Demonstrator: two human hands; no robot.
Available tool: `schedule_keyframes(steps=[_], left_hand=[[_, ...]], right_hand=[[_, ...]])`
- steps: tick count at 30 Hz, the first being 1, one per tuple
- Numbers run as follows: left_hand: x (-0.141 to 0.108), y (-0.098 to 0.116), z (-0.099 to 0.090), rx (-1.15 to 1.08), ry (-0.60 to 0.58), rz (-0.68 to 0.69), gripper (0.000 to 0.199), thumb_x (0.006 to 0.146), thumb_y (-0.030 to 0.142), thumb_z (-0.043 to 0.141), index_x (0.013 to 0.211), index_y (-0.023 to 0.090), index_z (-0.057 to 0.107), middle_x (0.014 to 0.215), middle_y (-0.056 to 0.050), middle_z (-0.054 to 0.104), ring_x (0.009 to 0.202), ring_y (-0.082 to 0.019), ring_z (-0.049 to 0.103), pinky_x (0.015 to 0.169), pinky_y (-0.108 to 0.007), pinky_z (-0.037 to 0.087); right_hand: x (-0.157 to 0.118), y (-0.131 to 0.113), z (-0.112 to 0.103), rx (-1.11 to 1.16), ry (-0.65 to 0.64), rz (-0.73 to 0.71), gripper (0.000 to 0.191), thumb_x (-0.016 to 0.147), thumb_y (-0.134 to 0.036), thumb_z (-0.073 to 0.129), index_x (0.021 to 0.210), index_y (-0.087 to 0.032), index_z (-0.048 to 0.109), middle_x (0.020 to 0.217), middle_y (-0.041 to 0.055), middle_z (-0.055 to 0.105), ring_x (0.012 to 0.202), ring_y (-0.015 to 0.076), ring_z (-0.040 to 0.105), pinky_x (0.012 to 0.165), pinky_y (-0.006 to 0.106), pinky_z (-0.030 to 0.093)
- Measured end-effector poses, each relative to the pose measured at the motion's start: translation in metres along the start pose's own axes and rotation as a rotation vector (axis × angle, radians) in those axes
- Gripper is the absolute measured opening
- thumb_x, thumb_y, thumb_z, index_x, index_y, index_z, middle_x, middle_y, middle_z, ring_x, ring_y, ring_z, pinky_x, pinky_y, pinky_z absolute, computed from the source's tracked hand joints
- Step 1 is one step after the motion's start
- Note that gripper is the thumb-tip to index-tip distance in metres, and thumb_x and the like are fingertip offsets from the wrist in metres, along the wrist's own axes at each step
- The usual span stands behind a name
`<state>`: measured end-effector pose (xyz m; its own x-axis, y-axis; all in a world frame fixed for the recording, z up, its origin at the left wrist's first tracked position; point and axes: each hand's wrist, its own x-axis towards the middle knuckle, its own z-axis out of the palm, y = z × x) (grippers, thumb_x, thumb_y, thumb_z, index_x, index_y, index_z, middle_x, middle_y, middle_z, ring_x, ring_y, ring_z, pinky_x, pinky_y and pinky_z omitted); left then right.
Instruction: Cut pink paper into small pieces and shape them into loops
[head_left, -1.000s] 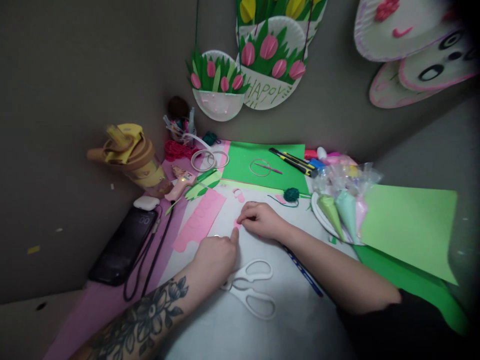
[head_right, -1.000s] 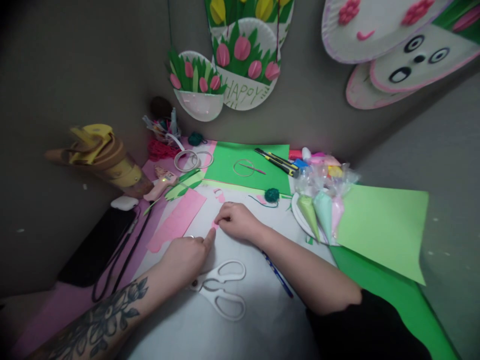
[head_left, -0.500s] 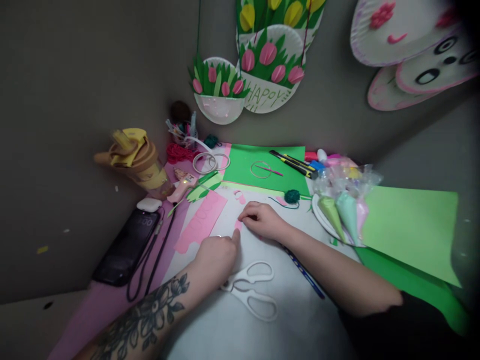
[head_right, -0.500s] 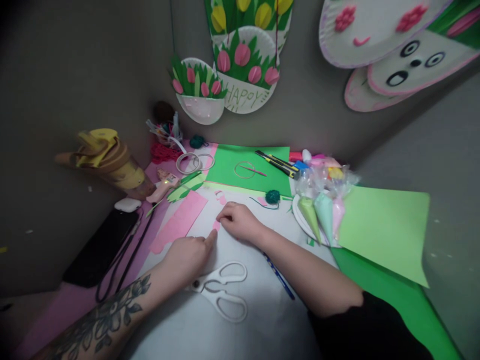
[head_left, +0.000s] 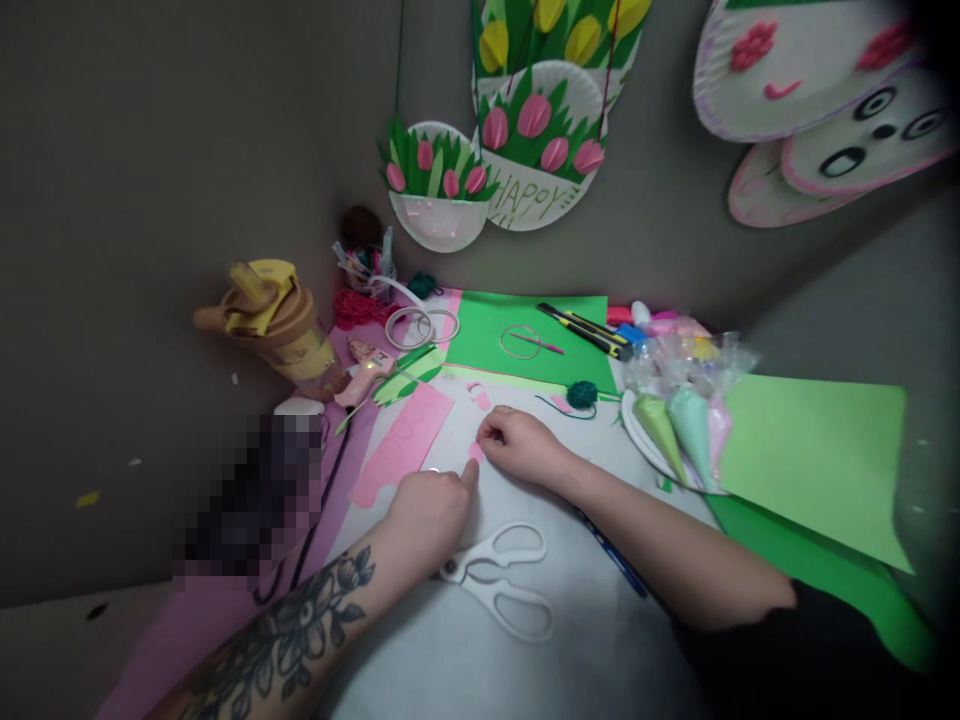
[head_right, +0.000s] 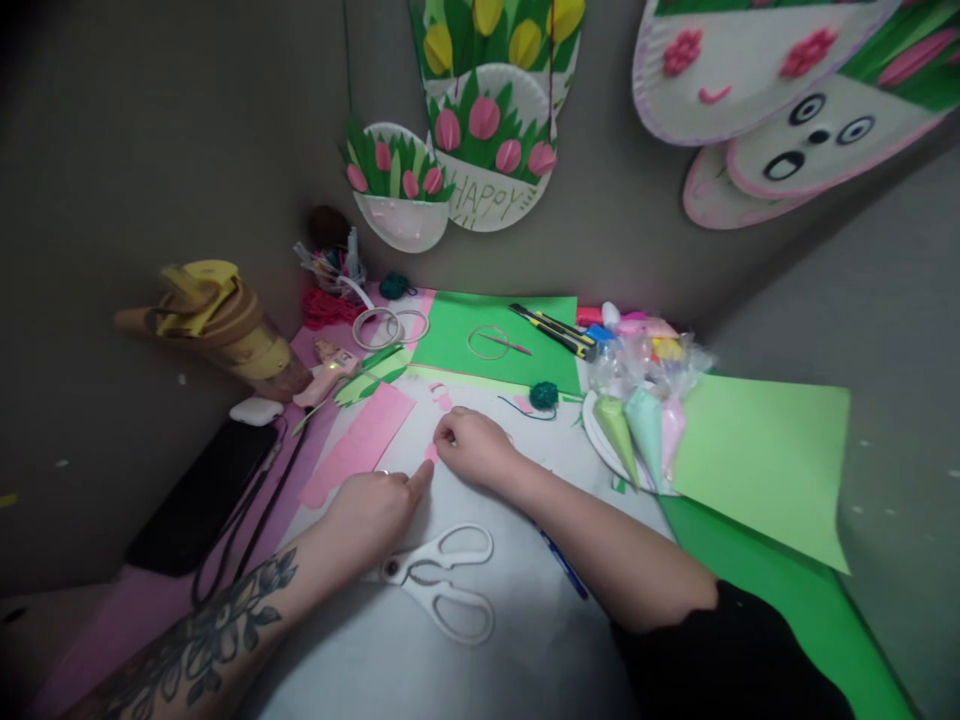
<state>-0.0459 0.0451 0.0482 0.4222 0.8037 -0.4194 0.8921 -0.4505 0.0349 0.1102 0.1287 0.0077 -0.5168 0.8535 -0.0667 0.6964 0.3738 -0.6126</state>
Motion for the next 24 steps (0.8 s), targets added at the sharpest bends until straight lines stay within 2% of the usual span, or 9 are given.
schedule_keyframes(steps=[8, 13, 17, 21, 24], left_hand=[[0.000, 0.002, 0.000, 0.015, 0.002, -0.009, 0.054, 0.084, 0.006, 0.043, 0.138, 0.010, 0.038, 0.082, -0.014, 0.069, 0.076, -0.022, 0.069, 0.054, -0.025, 0.043], [0.000, 0.003, 0.001, 0.013, -0.002, -0.002, 0.057, 0.083, 0.005, 0.045, 0.139, 0.007, 0.036, 0.083, -0.015, 0.068, 0.075, -0.023, 0.068, 0.054, -0.027, 0.044], [0.000, 0.003, 0.001, -0.018, -0.009, -0.034, 0.055, 0.083, 0.006, 0.045, 0.137, 0.010, 0.038, 0.083, -0.013, 0.067, 0.074, -0.023, 0.068, 0.057, -0.028, 0.046], [0.000, 0.003, 0.001, -0.050, 0.103, -0.053, 0.043, 0.089, 0.017, 0.044, 0.132, 0.013, 0.046, 0.100, -0.014, 0.063, 0.090, -0.026, 0.063, 0.066, -0.032, 0.049], [0.001, 0.002, 0.003, -0.046, 0.190, -0.005, 0.038, 0.089, 0.029, 0.050, 0.125, 0.015, 0.053, 0.122, -0.014, 0.055, 0.100, -0.027, 0.056, 0.074, -0.034, 0.049]], right_hand=[[0.004, -0.006, 0.007, -0.065, 0.051, 0.052, 0.006, 0.074, -0.017, 0.059, 0.071, -0.019, 0.064, 0.079, 0.0028, 0.063, 0.072, 0.0154, 0.057, 0.063, 0.025, 0.039], [0.007, -0.007, 0.010, -0.067, 0.041, -0.036, 0.009, 0.075, -0.014, 0.058, 0.072, -0.018, 0.065, 0.077, 0.0033, 0.063, 0.076, 0.0162, 0.057, 0.067, 0.025, 0.039], [0.010, 0.000, 0.009, 0.029, 0.057, -0.105, 0.011, 0.076, -0.011, 0.057, 0.072, -0.017, 0.065, 0.076, 0.0027, 0.061, 0.074, 0.0149, 0.055, 0.068, 0.025, 0.040], [0.010, 0.008, -0.003, 0.153, 0.130, -0.115, 0.018, 0.077, -0.005, 0.053, 0.082, -0.016, 0.066, 0.081, 0.0029, 0.061, 0.073, 0.0136, 0.055, 0.070, 0.025, 0.042], [0.005, 0.007, -0.017, 0.153, 0.119, -0.122, 0.021, 0.074, -0.003, 0.051, 0.084, -0.017, 0.065, 0.081, 0.0018, 0.061, 0.070, 0.0131, 0.054, 0.067, 0.024, 0.041]])
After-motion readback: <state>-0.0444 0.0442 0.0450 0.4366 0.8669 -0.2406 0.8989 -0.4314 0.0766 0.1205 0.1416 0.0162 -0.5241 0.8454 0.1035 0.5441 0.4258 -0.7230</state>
